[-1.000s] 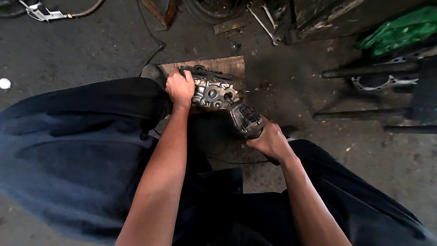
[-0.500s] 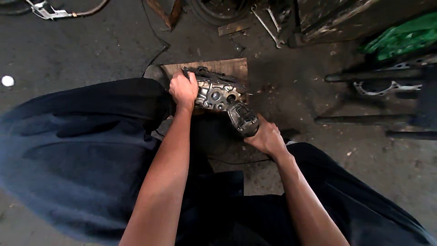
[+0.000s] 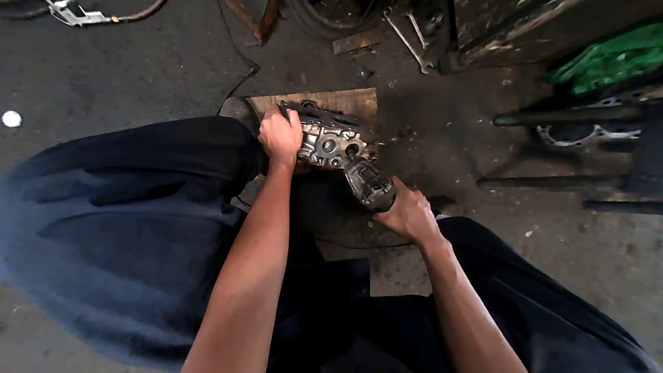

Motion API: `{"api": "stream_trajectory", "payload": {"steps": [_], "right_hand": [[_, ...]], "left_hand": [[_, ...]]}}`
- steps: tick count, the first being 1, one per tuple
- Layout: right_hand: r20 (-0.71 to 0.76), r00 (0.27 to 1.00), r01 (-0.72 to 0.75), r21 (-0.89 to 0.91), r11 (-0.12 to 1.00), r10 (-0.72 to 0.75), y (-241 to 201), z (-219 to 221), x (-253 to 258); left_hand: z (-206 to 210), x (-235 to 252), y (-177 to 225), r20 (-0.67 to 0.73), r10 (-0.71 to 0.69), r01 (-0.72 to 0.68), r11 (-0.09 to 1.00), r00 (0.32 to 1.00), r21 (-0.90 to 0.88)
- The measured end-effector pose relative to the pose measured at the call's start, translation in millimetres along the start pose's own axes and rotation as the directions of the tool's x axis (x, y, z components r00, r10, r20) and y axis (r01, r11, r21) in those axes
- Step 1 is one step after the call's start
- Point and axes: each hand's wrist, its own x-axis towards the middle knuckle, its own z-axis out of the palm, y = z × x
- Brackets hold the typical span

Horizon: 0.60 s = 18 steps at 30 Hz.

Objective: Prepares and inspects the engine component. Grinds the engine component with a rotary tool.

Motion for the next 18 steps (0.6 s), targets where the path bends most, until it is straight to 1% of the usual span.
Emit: {"api": "stream_trajectory", "payload": {"steps": [8,14,18], "right_hand": [[-0.015,1.0,0.003,0.021,1.0,-0.002,-1.2,0.7,16.1],[-0.033,0.997,0.076,0.122,0.99,-0.073,21.1,-5.0,1.3],[-0.04,0.997,0.077,0.163,0.984,-0.071,23.9,-8.9,-9.1]], "left_hand": [[-0.2,-0.4,0.5,-0.01,0.005,-0.005,1.0,1.0,-0.003],[-1.0,-2.3,0.7,-0.004,-0.002,0.002,1.0,1.0,-0.011],[1.2,-2.8,-1.1,-0.018,0.012,-0.013,1.0,1.0,-0.012]]}}
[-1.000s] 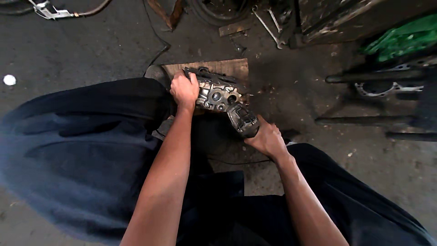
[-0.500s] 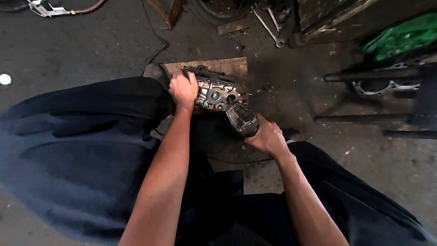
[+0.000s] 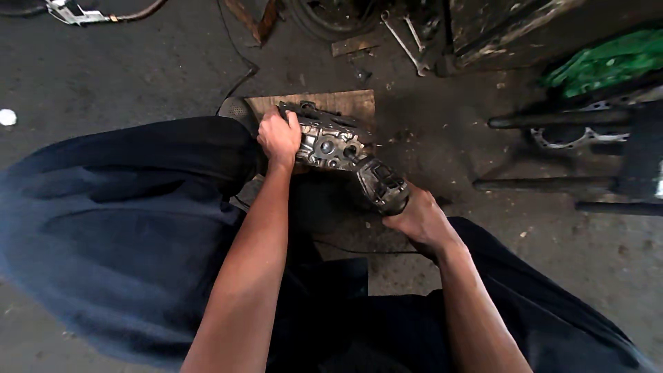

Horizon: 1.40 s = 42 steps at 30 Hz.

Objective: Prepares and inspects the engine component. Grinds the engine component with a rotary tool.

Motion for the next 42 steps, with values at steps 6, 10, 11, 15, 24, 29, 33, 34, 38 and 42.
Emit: {"api": "stream_trajectory", "payload": {"steps": [6,10,11,15,24,29,33,34,38,42], "right_hand": [[-0.006,1.0,-0.009,0.105,0.994,0.01,2.3,-3.8,-2.1],[-0.008,0.999,-0.03,0.087,0.996,0.031,0.6,-0.7,2.6],[-0.01,0.999,-0.031,0.079,0.996,0.032,-1.4,1.3,5.5],[-0.019,0.998,-0.061,0.029,0.998,0.061,-10.3,10.7,18.3],[-0.033,0.999,-0.016,0.147,0.989,0.021,0.1,-11.3,-2.1],[-0.172,0.984,0.087,0.291,0.953,-0.037,20.7,-10.2,-22.6],[-0.319,0.947,0.153,0.366,0.918,-0.031,30.3,-11.0,-38.6],[-0.351,0.936,0.17,0.389,0.906,-0.025,32.0,-11.6,-41.5],[-0.437,0.899,0.207,0.42,0.883,-0.003,41.3,-14.6,-49.0],[-0.369,0.922,0.048,0.407,0.912,0.116,39.9,-31.1,-52.6]], "left_hand": [[-0.3,0.2,-2.9,0.007,0.0,0.0,1.0,1.0,-0.017],[-0.3,0.6,-0.5,0.01,0.0,0.0,1.0,1.0,-0.005],[-0.7,1.0,-0.2,0.01,-0.001,0.001,1.0,1.0,-0.003],[-1.3,2.6,2.2,0.015,-0.008,0.008,1.0,1.0,0.001],[-1.1,4.4,3.2,0.019,-0.01,0.01,1.0,1.0,0.0],[-2.9,7.0,8.0,0.03,-0.006,0.005,1.0,1.0,0.026],[-3.8,5.8,7.1,0.042,-0.014,0.014,1.0,0.999,0.017],[-3.9,5.6,5.9,0.035,-0.005,0.004,1.0,0.999,0.015],[-5.5,7.1,4.8,0.042,0.029,-0.031,0.999,0.999,0.041],[-5.0,19.0,12.8,0.039,0.042,-0.045,0.997,0.998,0.07]]}}
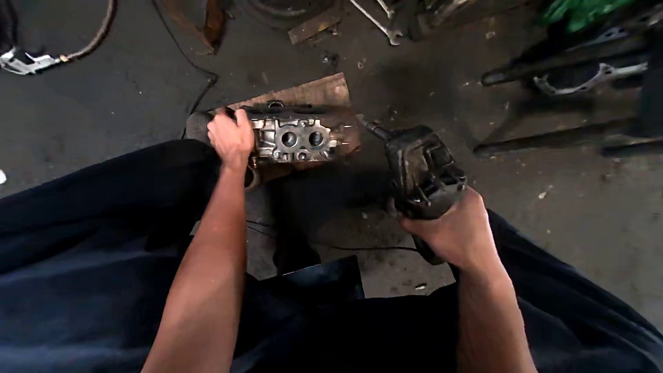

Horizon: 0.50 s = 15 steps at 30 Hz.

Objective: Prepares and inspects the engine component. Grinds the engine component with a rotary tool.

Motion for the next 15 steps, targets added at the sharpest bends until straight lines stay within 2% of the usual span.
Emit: {"api": "stream_trajectory", "payload": {"steps": [3,8,15], "right_hand": [[-0.029,0.998,-0.064,-0.016,0.998,0.064,-4.8,-5.8,1.8],[-0.1,0.992,-0.068,0.042,0.997,0.071,3.4,-9.0,-2.5],[-0.157,0.988,0.036,0.191,0.981,-0.006,6.7,-17.8,-5.4]], "left_hand": [[-5.3,10.8,6.6,0.007,-0.01,0.01,1.0,1.0,0.019],[-19.4,34.7,1.0,0.071,-0.007,0.005,0.999,0.997,0.037],[-36.7,57.9,-49.4,0.022,0.047,-0.043,0.989,0.999,-0.141]]}}
